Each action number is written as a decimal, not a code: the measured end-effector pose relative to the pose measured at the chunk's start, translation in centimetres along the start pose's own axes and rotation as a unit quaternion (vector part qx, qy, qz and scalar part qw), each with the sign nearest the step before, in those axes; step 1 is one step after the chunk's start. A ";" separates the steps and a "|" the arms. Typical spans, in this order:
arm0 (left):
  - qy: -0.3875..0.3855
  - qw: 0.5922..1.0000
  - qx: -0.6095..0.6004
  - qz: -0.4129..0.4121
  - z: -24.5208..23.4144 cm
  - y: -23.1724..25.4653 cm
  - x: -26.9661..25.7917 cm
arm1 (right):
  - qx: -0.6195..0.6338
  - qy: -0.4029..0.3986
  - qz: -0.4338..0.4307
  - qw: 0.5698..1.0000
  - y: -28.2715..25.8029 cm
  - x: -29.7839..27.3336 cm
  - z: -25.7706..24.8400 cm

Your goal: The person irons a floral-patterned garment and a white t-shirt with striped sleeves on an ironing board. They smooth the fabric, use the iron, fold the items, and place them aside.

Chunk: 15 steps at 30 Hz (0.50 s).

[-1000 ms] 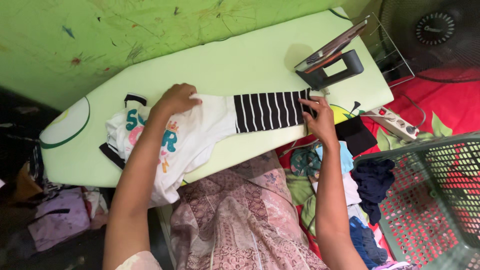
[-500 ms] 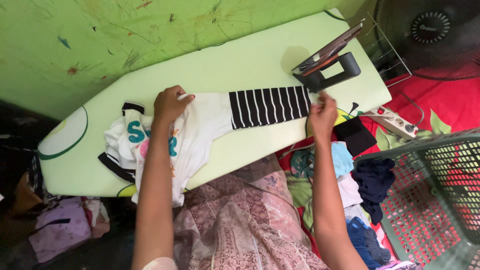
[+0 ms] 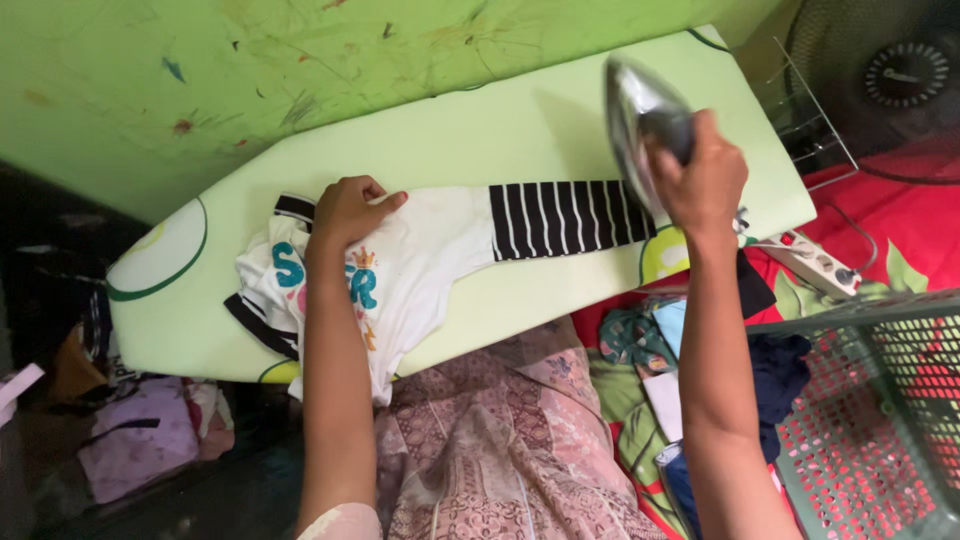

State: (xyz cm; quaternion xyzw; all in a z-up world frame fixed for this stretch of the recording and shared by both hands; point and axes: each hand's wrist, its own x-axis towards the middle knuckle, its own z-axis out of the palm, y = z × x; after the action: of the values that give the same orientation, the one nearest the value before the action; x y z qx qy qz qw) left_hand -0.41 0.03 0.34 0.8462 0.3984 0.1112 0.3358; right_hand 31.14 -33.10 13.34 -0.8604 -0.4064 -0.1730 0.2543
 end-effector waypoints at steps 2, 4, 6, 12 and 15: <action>-0.004 1.000 0.006 0.008 -0.4 -0.1 -0.4 | -0.027 -0.120 -0.010 0.992 -3.4 -0.9 -1.0; 0.004 0.999 -0.011 0.043 -0.6 -0.2 -0.5 | -0.036 -0.203 -0.056 0.977 -6.6 -1.9 -0.6; 0.033 0.998 -0.003 0.052 -0.3 -0.1 -0.4 | -0.028 -0.252 -0.091 0.963 -9.3 -2.8 0.5; 0.088 0.994 -0.012 0.062 0.7 0.5 -0.5 | -0.007 -0.271 -0.071 0.960 -16.6 -3.4 6.6; 0.105 0.992 -0.013 0.066 0.8 0.5 -0.6 | 0.002 -0.264 -0.075 0.962 -18.9 -0.6 9.4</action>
State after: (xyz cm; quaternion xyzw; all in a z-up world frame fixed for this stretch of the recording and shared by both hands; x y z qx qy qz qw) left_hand -0.17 -1.02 0.15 0.8499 0.3735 0.2263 0.2948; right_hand 16.72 -17.86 11.03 -0.8419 -0.5230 0.0424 0.1259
